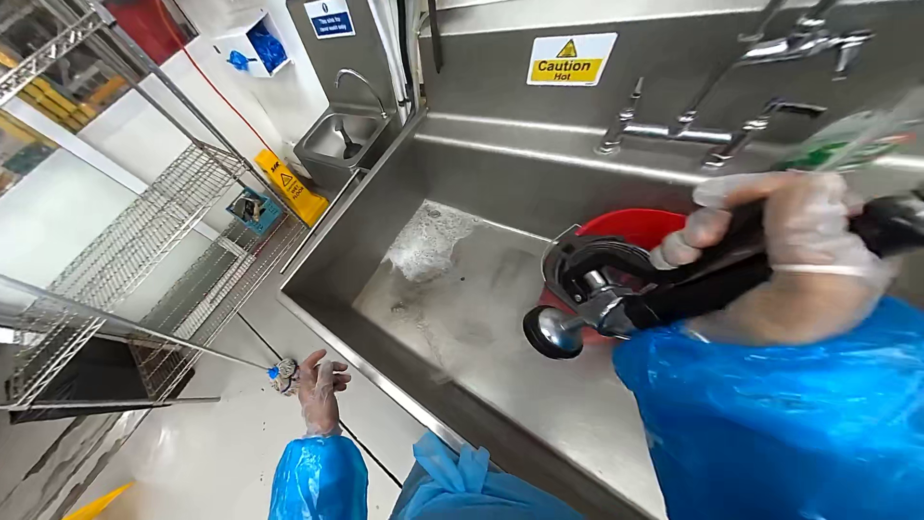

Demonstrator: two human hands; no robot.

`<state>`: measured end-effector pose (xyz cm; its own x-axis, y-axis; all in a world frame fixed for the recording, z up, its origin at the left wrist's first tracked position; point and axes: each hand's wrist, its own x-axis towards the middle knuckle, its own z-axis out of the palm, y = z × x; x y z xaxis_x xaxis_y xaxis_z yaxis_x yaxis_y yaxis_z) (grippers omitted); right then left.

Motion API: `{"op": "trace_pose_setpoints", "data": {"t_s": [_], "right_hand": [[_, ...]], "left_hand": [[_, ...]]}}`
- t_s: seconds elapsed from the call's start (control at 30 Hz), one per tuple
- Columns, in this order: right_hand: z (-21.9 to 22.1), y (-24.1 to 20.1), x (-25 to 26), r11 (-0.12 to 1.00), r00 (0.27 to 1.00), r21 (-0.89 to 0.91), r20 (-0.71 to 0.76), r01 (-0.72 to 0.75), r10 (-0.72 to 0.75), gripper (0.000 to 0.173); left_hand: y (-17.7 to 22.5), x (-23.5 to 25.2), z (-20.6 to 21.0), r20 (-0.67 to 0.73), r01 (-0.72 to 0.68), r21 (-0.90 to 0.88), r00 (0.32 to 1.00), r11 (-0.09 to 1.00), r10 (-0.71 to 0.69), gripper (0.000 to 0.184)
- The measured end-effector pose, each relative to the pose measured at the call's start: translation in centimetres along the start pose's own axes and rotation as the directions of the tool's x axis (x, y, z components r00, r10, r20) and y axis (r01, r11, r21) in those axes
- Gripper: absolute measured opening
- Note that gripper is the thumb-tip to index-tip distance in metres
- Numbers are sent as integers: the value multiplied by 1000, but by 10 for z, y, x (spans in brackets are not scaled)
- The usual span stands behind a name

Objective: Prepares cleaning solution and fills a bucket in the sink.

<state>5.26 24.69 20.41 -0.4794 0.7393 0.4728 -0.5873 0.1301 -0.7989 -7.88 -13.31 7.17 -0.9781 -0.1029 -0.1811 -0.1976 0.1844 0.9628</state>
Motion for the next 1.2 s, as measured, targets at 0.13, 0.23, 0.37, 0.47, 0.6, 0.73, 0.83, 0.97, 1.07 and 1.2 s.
{"op": "trace_pose_setpoints", "data": {"t_s": [0.13, 0.23, 0.37, 0.47, 0.6, 0.73, 0.83, 0.97, 1.07, 1.2], "right_hand": [[-28, -9, 4, 994, 993, 32, -64, 106, -103, 24], [-30, -14, 16, 990, 989, 51, -73, 134, -130, 29], [-15, -14, 25, 984, 981, 85, -122, 159, -148, 23], [4, -8, 27, 984, 986, 110, -115, 137, -124, 21], [30, 4, 26, 985, 994, 149, -79, 91, -80, 23], [59, 13, 30, 971, 995, 227, -87, 70, -51, 28], [79, 17, 38, 963, 993, 253, -98, 90, -67, 27], [92, 17, 45, 962, 992, 261, -111, 83, -55, 25], [85, 20, 45, 969, 992, 229, -100, 93, -72, 23], [65, 23, 45, 978, 987, 163, -117, 129, -110, 24]], "left_hand": [[7, -8, 27, 83, -4, 29, 997, 1000, 1, 31], [11, -15, 41, 125, -30, 52, 992, 998, 23, 32], [10, -21, 37, 135, -37, 64, 990, 997, 28, 33], [4, -21, 25, 90, -45, 49, 995, 998, 41, 32], [2, -24, 11, 41, -25, 30, 999, 999, 24, 32], [-2, -27, -1, -10, -3, 8, 1000, 1000, 4, 32], [-4, -28, -9, -45, 5, 14, 999, 1000, -5, 31], [-5, -24, -12, -60, 14, 2, 998, 1000, -14, 31], [-4, -21, -8, -36, 11, 7, 999, 1000, -11, 31], [-5, -16, 1, -5, 24, 8, 1000, 1000, -24, 31]]}}
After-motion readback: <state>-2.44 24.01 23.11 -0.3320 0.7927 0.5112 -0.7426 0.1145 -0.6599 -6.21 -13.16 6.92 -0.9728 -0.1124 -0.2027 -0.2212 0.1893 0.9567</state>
